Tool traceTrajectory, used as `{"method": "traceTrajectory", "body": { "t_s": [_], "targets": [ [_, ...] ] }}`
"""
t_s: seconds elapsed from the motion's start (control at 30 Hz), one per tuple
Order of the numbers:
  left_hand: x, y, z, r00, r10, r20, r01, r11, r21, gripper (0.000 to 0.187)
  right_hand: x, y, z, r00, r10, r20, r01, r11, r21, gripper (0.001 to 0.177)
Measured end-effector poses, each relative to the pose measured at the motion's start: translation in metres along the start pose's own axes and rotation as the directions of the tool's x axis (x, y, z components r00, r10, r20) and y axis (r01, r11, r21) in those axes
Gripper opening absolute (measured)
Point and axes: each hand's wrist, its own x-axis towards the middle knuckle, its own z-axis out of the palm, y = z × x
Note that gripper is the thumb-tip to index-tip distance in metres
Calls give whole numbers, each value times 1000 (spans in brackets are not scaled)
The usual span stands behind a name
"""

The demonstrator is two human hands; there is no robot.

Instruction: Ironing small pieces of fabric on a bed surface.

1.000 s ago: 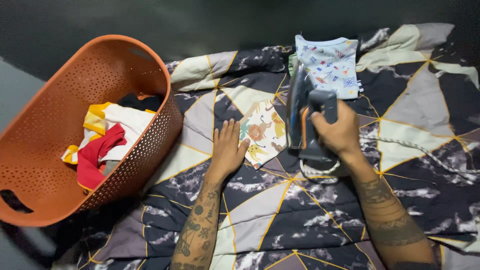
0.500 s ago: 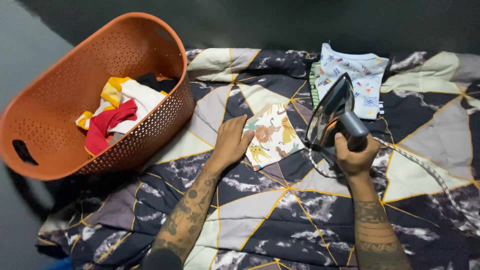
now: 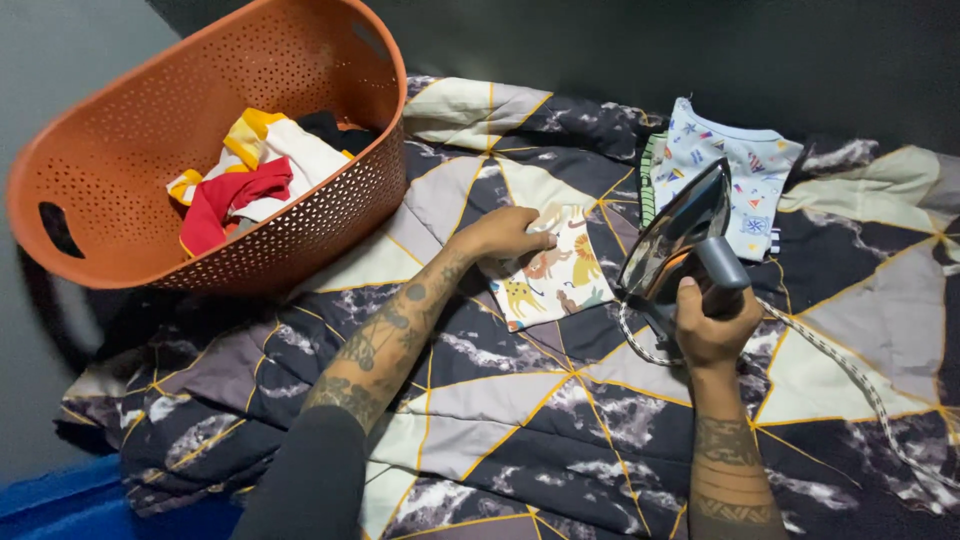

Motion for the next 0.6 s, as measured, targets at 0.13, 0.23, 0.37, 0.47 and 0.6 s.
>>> {"method": "traceTrajectory", "body": {
  "t_s": [0.13, 0.23, 0.37, 0.47, 0.6],
  "targets": [
    [-1, 6, -18, 987, 38, 154, 1, 969, -247, 57, 1, -8, 1, 1000, 17, 9, -17, 999, 34, 24],
    [-2, 6, -25, 981, 123, 147, -83, 965, -249, 56, 2, -13, 2, 999, 29, 15, -29, 999, 26, 23],
    [-23, 60, -69, 961, 110, 255, -49, 970, -237, 69, 4, -6, 3, 1000, 25, 16, -26, 998, 49, 25],
    [-23, 70, -73, 908, 336, 250, -278, 930, -242, 67, 2, 2, 2, 999, 48, 10, -49, 998, 35, 25],
    [-15, 78, -68, 822, 507, 258, -429, 850, -304, 34, 3, -9, 4, 998, 70, 3, -70, 997, 31, 26]
  ]
}}
